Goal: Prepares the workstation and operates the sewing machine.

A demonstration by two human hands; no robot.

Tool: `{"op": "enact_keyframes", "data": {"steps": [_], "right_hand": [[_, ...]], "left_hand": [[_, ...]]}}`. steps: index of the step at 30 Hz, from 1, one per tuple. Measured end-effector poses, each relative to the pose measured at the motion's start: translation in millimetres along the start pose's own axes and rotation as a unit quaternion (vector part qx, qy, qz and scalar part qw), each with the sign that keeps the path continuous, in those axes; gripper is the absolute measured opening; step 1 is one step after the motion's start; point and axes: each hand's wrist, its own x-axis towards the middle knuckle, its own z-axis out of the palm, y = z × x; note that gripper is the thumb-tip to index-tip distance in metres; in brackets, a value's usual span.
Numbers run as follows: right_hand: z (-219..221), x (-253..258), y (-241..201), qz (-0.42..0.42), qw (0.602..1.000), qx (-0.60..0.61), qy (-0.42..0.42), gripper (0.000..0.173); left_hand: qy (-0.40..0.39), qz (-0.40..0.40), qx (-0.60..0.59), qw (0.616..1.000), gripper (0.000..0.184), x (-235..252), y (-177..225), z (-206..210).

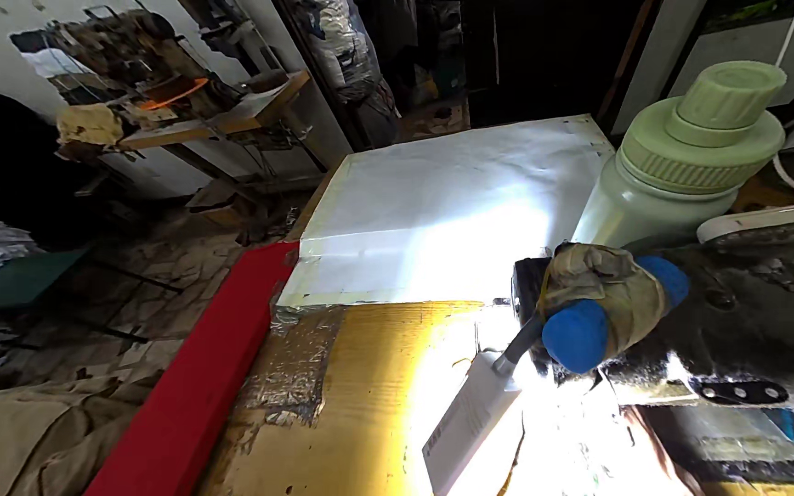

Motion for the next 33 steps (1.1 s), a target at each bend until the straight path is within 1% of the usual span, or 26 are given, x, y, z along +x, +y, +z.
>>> {"op": "enact_keyframes", "data": {"steps": [2,4,5,7,8,9,11,12,14,17,19,21,23,24,26,28,31,33], "right_hand": [[-12.5,-6.6,-15.1,0.013,1.0,-0.01,-0.013,0.036],[-18.4,-7.1,-18.0,0.03,0.998,-0.013,-0.046,0.037],[-16.5,-5.5,-13.7,0.022,0.998,-0.017,-0.051,0.037],[-12.2,-2.8,-5.2,-0.002,0.999,-0.007,-0.043,0.037],[-4.2,-0.7,3.2,-0.018,1.0,0.002,-0.02,0.036],[-5.4,-2.4,0.5,-0.014,1.0,0.007,-0.018,0.037],[-23.3,-11.7,-22.5,0.02,0.998,0.007,-0.059,0.042],[-29.7,-14.8,-30.8,0.026,0.997,0.008,-0.068,0.043],[-39.2,-19.4,-41.7,0.024,0.996,0.016,-0.084,0.043],[-34.6,-22.1,-35.7,-0.015,0.998,0.037,-0.039,0.039],[-31.4,-17.1,-30.3,-0.023,0.998,0.023,-0.048,0.04],[-34.7,-14.6,-31.1,-0.002,0.997,0.027,-0.073,0.04],[-35.5,-11.6,-37.1,0.039,0.997,0.014,-0.064,0.037],[-30.9,-9.8,-35.0,0.04,0.998,0.002,-0.049,0.037],[-17.0,-9.8,-26.8,0.0,1.0,-0.008,0.012,0.036],[-7.6,-9.1,-20.2,-0.04,0.998,-0.03,0.04,0.035],[27.2,8.3,24.9,-0.086,0.994,-0.018,0.058,0.034],[37.4,14.3,39.1,-0.083,0.995,0.009,0.052,0.035]], "left_hand": [[0.003,0.0,-0.025,1.0,0.031,0.9,1.7,0.3],[-0.016,-0.024,-0.05,0.998,0.03,1.8,6.0,-1.8],[-0.013,-0.032,-0.047,0.998,0.031,2.3,10.7,-4.3],[-0.013,-0.037,-0.041,0.998,0.03,2.8,17.5,-8.3],[-0.007,-0.029,-0.034,0.999,0.03,3.0,17.4,-7.8],[-0.008,-0.023,-0.032,0.999,0.031,3.1,16.7,-7.1],[-0.018,-0.03,-0.057,0.998,0.031,3.3,20.8,-9.3],[-0.018,-0.026,-0.066,0.997,0.03,3.4,23.2,-10.8],[-0.05,-0.044,-0.122,0.99,0.03,4.2,27.4,-14.8],[-0.065,-0.03,-0.147,0.987,0.031,4.7,19.7,-10.3],[-0.071,-0.022,-0.148,0.986,0.031,4.5,15.3,-8.4],[-0.075,-0.027,-0.153,0.985,0.033,3.6,15.3,-8.8],[-0.069,-0.036,-0.159,0.984,0.033,3.7,16.3,-7.8],[-0.067,-0.034,-0.158,0.985,0.033,3.8,14.8,-6.2],[-0.07,-0.03,-0.162,0.984,0.033,3.3,12.0,-4.0],[-0.063,-0.039,-0.168,0.983,0.033,2.7,12.7,-3.6],[-0.061,-0.04,-0.167,0.983,0.031,3.7,12.7,-4.0],[-0.055,-0.044,-0.141,0.988,0.031,4.6,16.7,-6.7]]}}
